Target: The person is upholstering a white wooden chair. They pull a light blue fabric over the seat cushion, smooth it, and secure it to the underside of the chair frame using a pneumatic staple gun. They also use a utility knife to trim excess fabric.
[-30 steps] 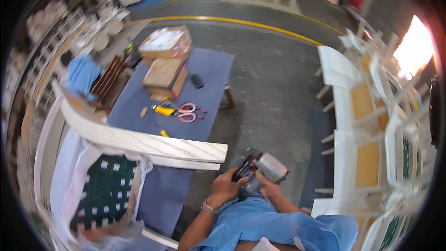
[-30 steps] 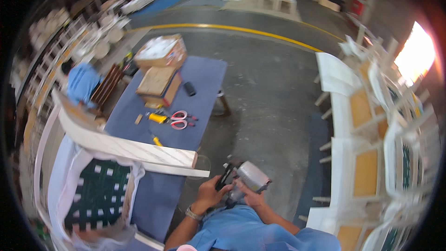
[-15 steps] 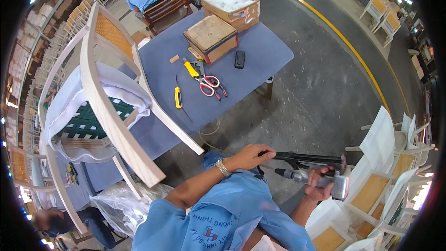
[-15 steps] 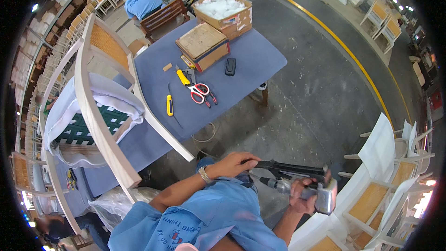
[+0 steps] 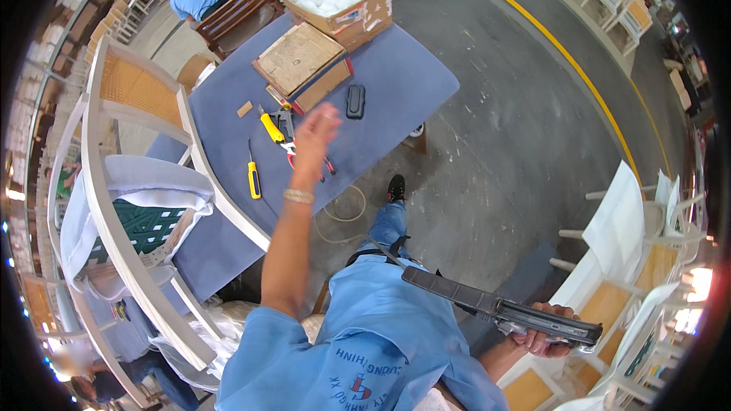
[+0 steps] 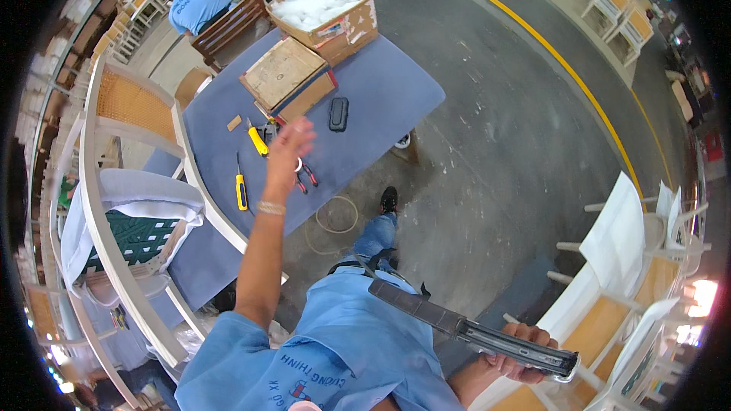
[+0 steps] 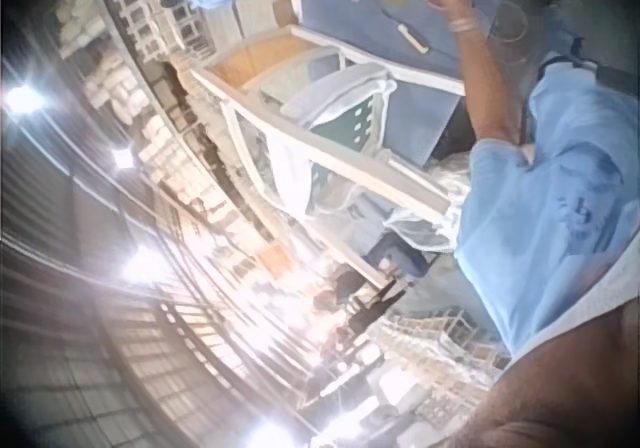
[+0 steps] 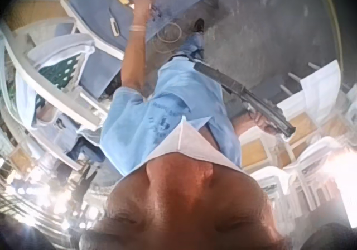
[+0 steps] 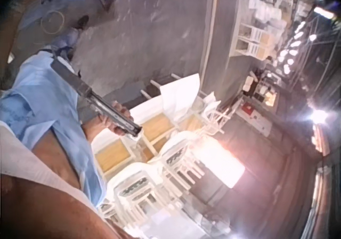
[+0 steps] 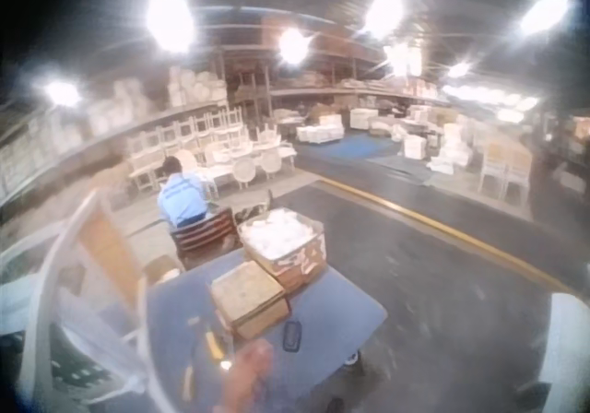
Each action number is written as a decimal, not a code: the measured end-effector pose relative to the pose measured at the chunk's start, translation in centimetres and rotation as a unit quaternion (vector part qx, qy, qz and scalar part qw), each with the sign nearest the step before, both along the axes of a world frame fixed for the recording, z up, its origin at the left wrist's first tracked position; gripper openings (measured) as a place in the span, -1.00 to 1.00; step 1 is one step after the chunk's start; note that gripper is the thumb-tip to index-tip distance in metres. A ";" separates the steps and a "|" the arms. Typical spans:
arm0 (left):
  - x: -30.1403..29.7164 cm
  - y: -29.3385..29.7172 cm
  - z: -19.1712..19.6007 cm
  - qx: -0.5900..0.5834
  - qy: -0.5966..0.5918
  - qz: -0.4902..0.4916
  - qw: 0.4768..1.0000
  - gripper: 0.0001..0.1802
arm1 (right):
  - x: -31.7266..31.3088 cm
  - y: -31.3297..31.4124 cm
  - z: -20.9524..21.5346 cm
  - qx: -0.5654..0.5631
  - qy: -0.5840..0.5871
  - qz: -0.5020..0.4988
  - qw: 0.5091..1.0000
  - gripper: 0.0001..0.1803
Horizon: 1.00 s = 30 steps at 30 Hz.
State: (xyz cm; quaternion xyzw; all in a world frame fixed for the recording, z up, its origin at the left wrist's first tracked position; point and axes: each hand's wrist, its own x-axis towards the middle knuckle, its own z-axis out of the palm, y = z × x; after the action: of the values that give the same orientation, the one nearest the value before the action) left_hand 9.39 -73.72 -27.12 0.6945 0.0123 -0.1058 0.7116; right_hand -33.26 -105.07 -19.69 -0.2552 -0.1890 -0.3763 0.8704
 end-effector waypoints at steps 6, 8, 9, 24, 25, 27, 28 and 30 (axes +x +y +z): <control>12.3 6.5 -3.4 -0.135 0.092 0.170 0.972 -0.30 | 8.8 -2.5 -1.4 0.022 0.068 0.014 0.997 -0.62; 13.2 6.1 -3.8 -0.187 0.113 0.201 0.955 -0.26 | 12.0 -3.1 -0.9 0.018 0.119 -0.006 0.993 -0.51; 13.4 5.7 -3.8 -0.214 0.124 0.214 0.945 -0.24 | 13.2 -4.6 -1.7 0.001 0.105 0.016 0.994 -0.49; 14.2 3.8 -3.5 -0.274 0.107 0.423 0.857 -0.41 | 35.6 -9.5 -1.1 -0.078 0.144 0.168 0.972 -0.32; 14.1 3.6 -3.4 -0.251 0.117 0.418 0.865 -0.42 | 36.8 -9.5 -1.0 -0.078 0.143 0.186 0.969 -0.35; 14.1 3.3 -2.9 -0.207 0.135 0.406 0.880 -0.45 | 39.0 -9.5 -0.8 -0.078 0.136 0.220 0.963 -0.38; 14.2 3.4 -3.0 -0.193 0.127 0.400 0.887 -0.50 | 39.8 -9.7 -0.8 -0.082 0.142 0.233 0.959 -0.41; 14.1 3.3 -2.2 -0.159 0.133 0.395 0.895 -0.53 | 41.1 -9.9 -1.0 -0.084 0.150 0.244 0.954 -0.41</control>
State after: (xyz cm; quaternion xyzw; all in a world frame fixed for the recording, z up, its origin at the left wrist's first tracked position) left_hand 23.48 -70.42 -29.32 0.4898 0.3631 0.0917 0.7873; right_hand 7.86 -114.93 -20.66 -0.3268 -0.1433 -0.0924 0.9296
